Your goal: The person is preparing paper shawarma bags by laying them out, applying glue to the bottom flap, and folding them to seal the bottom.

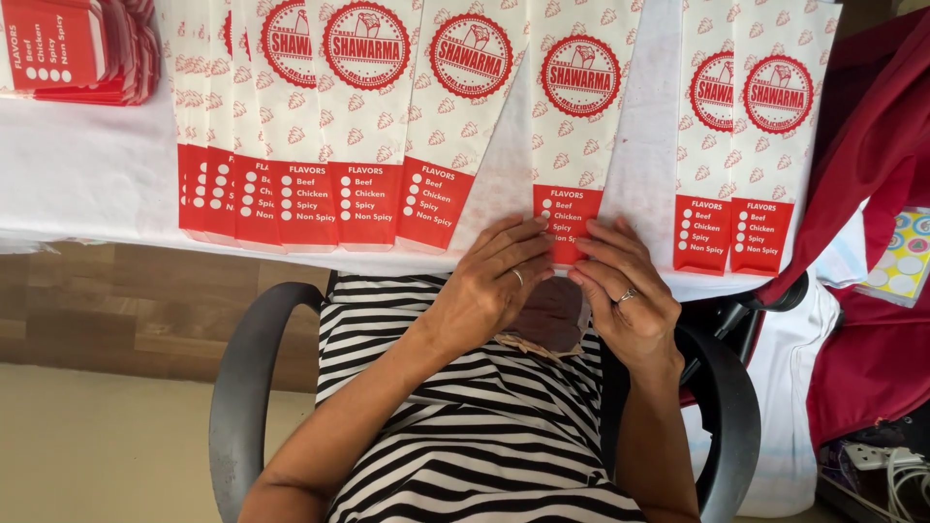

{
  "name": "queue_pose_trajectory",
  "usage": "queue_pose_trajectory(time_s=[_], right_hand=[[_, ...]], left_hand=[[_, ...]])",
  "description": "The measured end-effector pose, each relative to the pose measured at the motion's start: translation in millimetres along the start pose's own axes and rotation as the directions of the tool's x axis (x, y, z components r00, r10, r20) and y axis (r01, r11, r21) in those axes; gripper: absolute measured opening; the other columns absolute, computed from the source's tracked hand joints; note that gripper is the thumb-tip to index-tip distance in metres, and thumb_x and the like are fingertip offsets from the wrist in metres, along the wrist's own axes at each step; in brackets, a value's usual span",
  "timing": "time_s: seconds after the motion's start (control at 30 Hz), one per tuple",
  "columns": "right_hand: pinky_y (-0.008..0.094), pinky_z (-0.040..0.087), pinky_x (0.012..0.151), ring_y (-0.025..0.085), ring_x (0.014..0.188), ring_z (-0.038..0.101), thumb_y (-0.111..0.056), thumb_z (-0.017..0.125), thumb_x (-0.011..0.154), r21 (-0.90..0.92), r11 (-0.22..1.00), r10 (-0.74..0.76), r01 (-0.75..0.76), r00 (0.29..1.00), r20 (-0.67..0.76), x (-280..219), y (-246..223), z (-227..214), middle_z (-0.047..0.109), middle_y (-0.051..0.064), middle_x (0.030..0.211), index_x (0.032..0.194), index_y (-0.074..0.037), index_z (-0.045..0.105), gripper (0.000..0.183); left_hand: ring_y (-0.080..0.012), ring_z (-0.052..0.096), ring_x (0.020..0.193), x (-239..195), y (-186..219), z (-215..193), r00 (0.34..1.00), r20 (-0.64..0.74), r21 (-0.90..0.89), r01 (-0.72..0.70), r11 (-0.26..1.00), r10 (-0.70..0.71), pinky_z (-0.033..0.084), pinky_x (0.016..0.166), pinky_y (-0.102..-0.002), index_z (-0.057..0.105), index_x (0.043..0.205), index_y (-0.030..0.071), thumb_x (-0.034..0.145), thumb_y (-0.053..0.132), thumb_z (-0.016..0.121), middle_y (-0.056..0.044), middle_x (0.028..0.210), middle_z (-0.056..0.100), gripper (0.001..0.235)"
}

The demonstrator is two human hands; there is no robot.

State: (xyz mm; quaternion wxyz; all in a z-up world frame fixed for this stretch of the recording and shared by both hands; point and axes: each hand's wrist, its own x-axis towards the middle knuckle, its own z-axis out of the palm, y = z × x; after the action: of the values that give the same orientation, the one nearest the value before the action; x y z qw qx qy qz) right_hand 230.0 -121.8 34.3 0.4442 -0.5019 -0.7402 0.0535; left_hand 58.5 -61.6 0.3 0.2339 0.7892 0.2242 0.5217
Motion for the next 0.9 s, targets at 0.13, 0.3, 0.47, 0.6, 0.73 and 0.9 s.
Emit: queue_pose_trajectory(time_s=[0.13, 0.3, 0.47, 0.6, 0.73, 0.9], right_hand=[[0.06, 0.049, 0.108, 0.044, 0.106, 0.072, 0.004, 0.078, 0.09, -0.009, 0.999, 0.044, -0.044, 0.999, -0.003, 4, 0, 1, 0.074, 0.021, 0.102, 0.089, 0.009, 0.072, 0.008], [0.058, 0.049, 0.108, 0.041, 0.103, 0.072, 0.004, 0.082, 0.087, 0.018, 0.991, 0.13, -0.129, 0.991, -0.016, 9, 1, 1, 0.073, 0.018, 0.097, 0.088, 0.007, 0.072, 0.011], [0.056, 0.05, 0.107, 0.04, 0.102, 0.073, 0.005, 0.084, 0.085, 0.086, 0.971, 0.223, -0.221, 0.975, -0.008, 12, 1, -3, 0.074, 0.017, 0.095, 0.088, 0.005, 0.072, 0.012], [0.056, 0.05, 0.108, 0.04, 0.103, 0.073, 0.01, 0.08, 0.086, 0.124, 0.953, 0.276, -0.277, 0.961, 0.019, 12, -1, -13, 0.074, 0.019, 0.096, 0.09, 0.006, 0.073, 0.008], [0.058, 0.05, 0.108, 0.043, 0.108, 0.071, 0.012, 0.076, 0.087, 0.058, 0.961, 0.274, -0.271, 0.96, -0.051, 1, 0, -20, 0.074, 0.02, 0.103, 0.099, 0.006, 0.074, 0.013], [0.058, 0.04, 0.117, 0.047, 0.125, 0.063, 0.003, 0.075, 0.099, -0.211, 0.94, 0.22, -0.267, 0.95, -0.223, -27, 15, -49, 0.072, 0.024, 0.118, 0.114, 0.006, 0.075, 0.015]], left_hand=[[-0.0332, 0.072, 0.106, 1, 4, 7, 0.996, -0.023, 0.052, 0.091, 0.995, -0.09, 0.053, 0.099, -0.048, 0.075, 0.09, -0.005, 0.09, 0.002, 0.075, -0.014, 0.101, 0.075, 0.007], [-0.0323, 0.07, 0.104, 4, 10, 17, 0.978, -0.067, 0.099, 0.203, 0.974, -0.198, 0.049, 0.095, -0.046, 0.072, 0.094, -0.002, 0.085, -0.001, 0.074, -0.012, 0.097, 0.07, 0.009], [-0.0315, 0.066, 0.107, 8, 10, 15, 0.954, 0.034, 0.091, 0.293, 0.952, -0.297, 0.043, 0.097, -0.043, 0.071, 0.099, 0.001, 0.083, -0.003, 0.075, -0.01, 0.099, 0.067, 0.016], [-0.0355, 0.065, 0.109, 17, 9, -5, 0.928, 0.134, -0.022, 0.353, 0.935, -0.347, 0.044, 0.098, -0.044, 0.071, 0.102, 0.001, 0.086, -0.007, 0.069, -0.012, 0.101, 0.069, 0.018], [-0.0414, 0.055, 0.128, 26, 3, -13, 0.926, 0.275, 0.047, 0.258, 0.965, -0.26, 0.038, 0.108, -0.05, 0.07, 0.115, -0.003, 0.086, -0.006, 0.07, -0.019, 0.125, 0.065, 0.029], [-0.0452, 0.043, 0.144, 27, -4, 8, 0.908, 0.371, 0.151, 0.145, 0.978, -0.192, 0.026, 0.12, -0.06, 0.069, 0.125, -0.004, 0.085, 0.002, 0.074, -0.021, 0.144, 0.059, 0.041]])
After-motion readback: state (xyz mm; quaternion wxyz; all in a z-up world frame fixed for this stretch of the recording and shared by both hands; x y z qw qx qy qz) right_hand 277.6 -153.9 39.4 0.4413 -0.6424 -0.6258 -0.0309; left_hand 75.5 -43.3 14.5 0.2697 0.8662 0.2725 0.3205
